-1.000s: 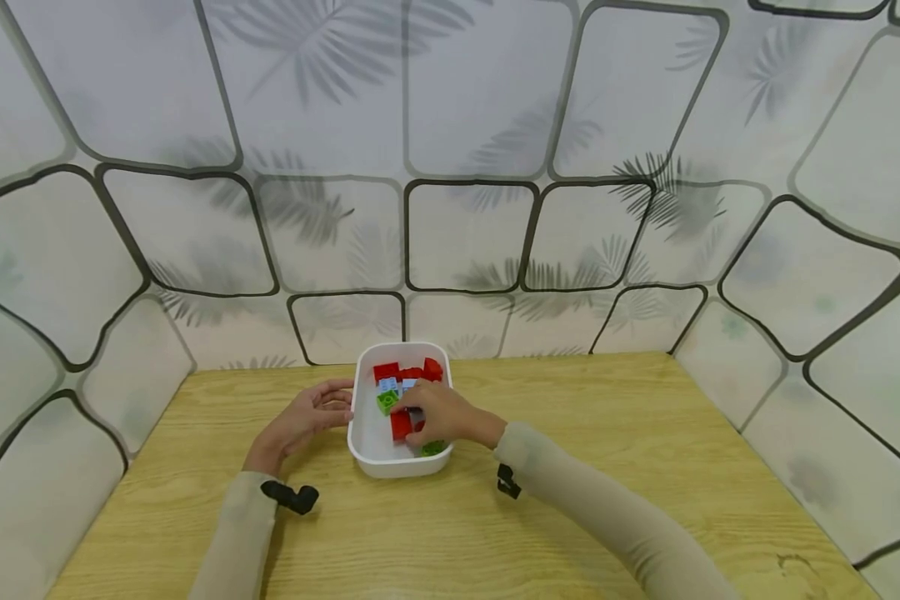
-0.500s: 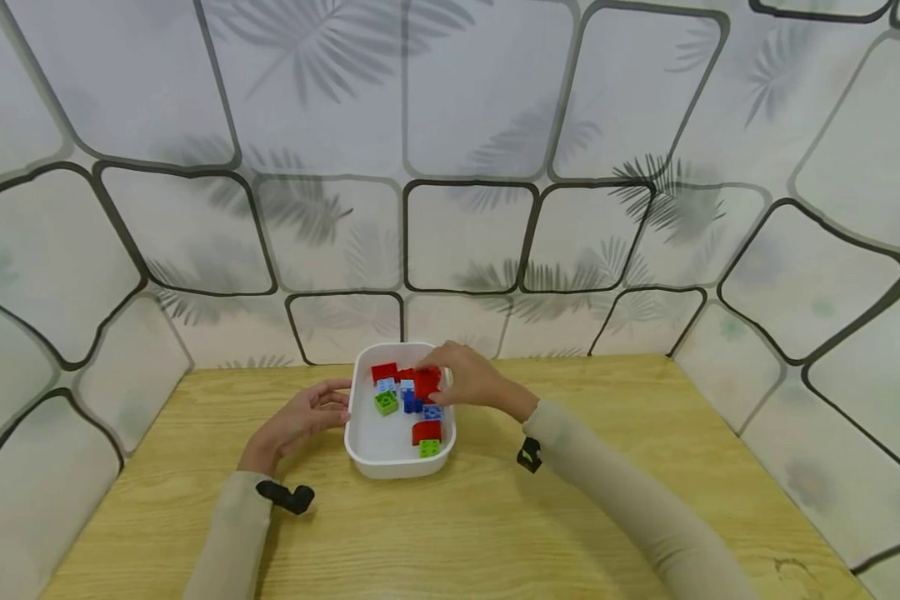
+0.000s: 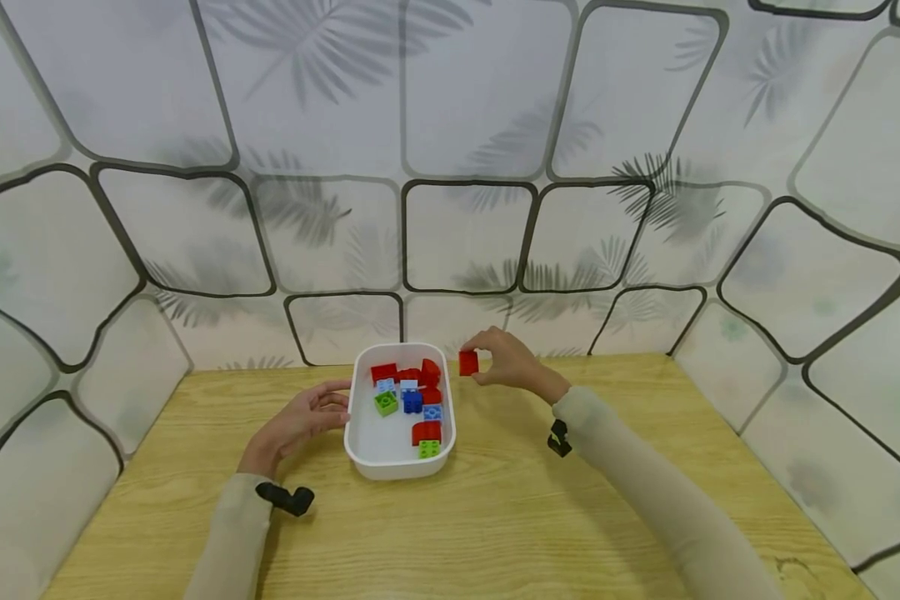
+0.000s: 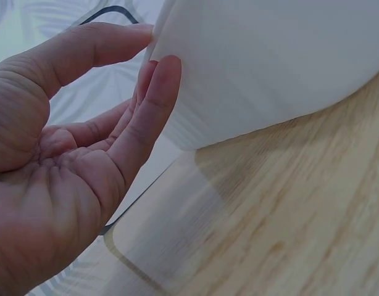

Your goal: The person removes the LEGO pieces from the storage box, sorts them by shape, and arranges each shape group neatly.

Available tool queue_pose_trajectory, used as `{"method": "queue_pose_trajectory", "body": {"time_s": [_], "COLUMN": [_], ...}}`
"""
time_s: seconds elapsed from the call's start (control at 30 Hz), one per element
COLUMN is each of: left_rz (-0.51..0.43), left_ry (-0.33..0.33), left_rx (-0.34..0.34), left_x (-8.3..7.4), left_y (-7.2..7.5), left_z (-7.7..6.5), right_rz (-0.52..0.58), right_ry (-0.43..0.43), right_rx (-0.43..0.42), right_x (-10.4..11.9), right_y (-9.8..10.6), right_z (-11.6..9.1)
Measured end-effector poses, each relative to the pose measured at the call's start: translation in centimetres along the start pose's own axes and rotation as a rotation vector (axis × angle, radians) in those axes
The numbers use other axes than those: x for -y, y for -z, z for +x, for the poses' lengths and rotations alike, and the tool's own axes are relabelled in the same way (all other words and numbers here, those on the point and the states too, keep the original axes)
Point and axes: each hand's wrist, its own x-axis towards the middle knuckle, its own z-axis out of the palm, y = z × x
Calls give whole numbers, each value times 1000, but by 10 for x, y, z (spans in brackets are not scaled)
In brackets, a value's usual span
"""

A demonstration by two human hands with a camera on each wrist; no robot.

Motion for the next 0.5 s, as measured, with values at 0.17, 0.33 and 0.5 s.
{"method": "queue_pose_trajectory", "body": {"time_s": [0.17,0.33,0.5], "left_rz": [-10,-13,-16], "left_ry": [3,4,2], "left_rx": [2,-2,0], "left_x": [0,-2,-2], "left_y": [1,0,-1], "left_z": [-1,-2,-2], "right_rz": [-6,11,33], "right_ry": [-34,-46,-77], "right_rx": [32,50,69], "right_x": [-15,-25,-30], "right_y": [-9,-19,-27], "right_z": [-1,-2,-4]}}
